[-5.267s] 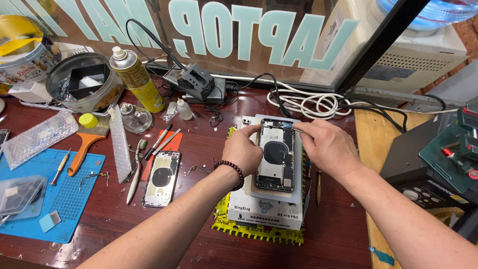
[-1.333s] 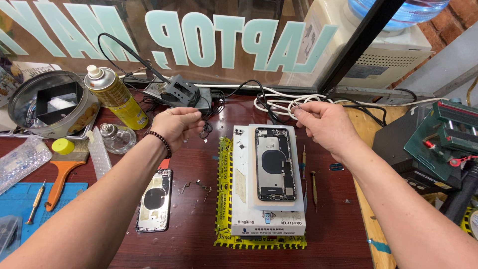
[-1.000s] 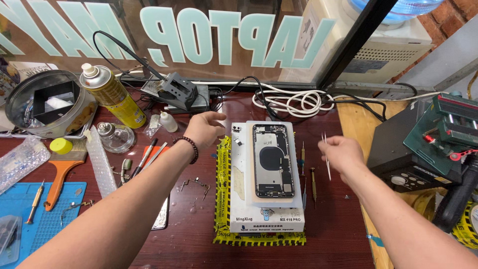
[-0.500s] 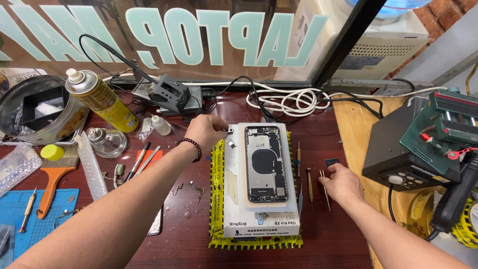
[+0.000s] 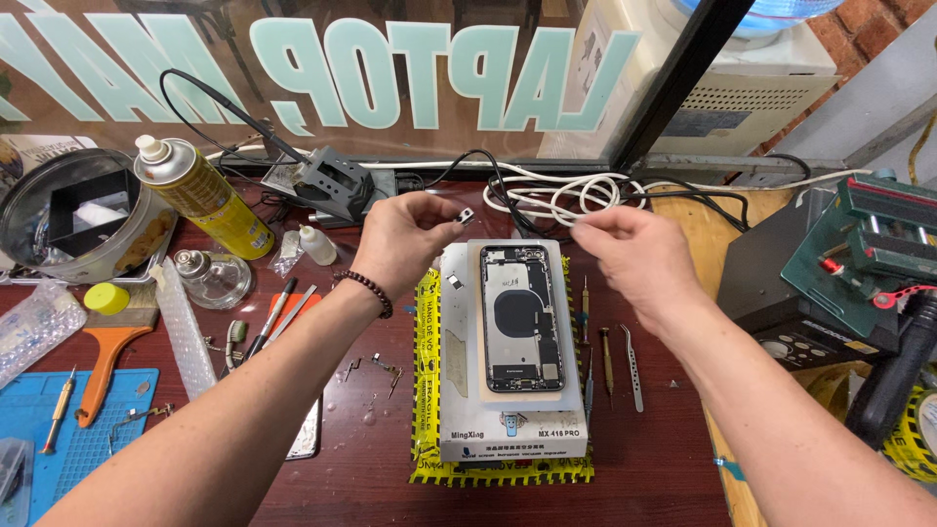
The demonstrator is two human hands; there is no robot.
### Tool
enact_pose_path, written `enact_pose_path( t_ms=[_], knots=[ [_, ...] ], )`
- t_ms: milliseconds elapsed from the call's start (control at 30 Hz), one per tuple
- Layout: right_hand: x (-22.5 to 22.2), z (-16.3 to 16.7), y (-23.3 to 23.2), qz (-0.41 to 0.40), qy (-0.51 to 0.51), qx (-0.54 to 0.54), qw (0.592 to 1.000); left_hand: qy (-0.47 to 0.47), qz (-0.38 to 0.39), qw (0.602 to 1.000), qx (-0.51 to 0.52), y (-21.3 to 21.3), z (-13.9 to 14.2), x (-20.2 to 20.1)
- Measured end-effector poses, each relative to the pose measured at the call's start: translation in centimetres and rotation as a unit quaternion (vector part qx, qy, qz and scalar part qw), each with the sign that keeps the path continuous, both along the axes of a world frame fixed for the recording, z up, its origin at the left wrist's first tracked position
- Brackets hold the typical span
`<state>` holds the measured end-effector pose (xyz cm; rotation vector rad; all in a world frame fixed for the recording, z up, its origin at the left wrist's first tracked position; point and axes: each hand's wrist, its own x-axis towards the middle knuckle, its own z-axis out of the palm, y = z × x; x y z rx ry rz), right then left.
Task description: The person uses a small screwdriver to remove and reinstall screws on the back of a disassembled smartphone. They repeatedly lift the phone, rotate it, and adjust internal components while working at a cluttered repair bench.
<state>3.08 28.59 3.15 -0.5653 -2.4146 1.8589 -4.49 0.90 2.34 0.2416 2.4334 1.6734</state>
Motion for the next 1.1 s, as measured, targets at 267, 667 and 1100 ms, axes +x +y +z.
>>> enact_pose_path(
  t_ms=[267,667,1100],
  knots=[
    [-0.6,4.9,-6.5,0.025,-0.048,-0.292,0.955,0.037,-0.042,0.985,0.163,3.7,3.1,1.6],
    [-0.1,4.6,-4.8,-0.013,0.05,-0.1,0.994,0.044,-0.056,0.983,0.167,3.9,3.6,0.7],
    [2.1,0.8,-4.8,0.112,0.265,0.438,0.852,0.034,-0.084,0.996,0.014,5.5,-2.0,-2.7]
  ],
)
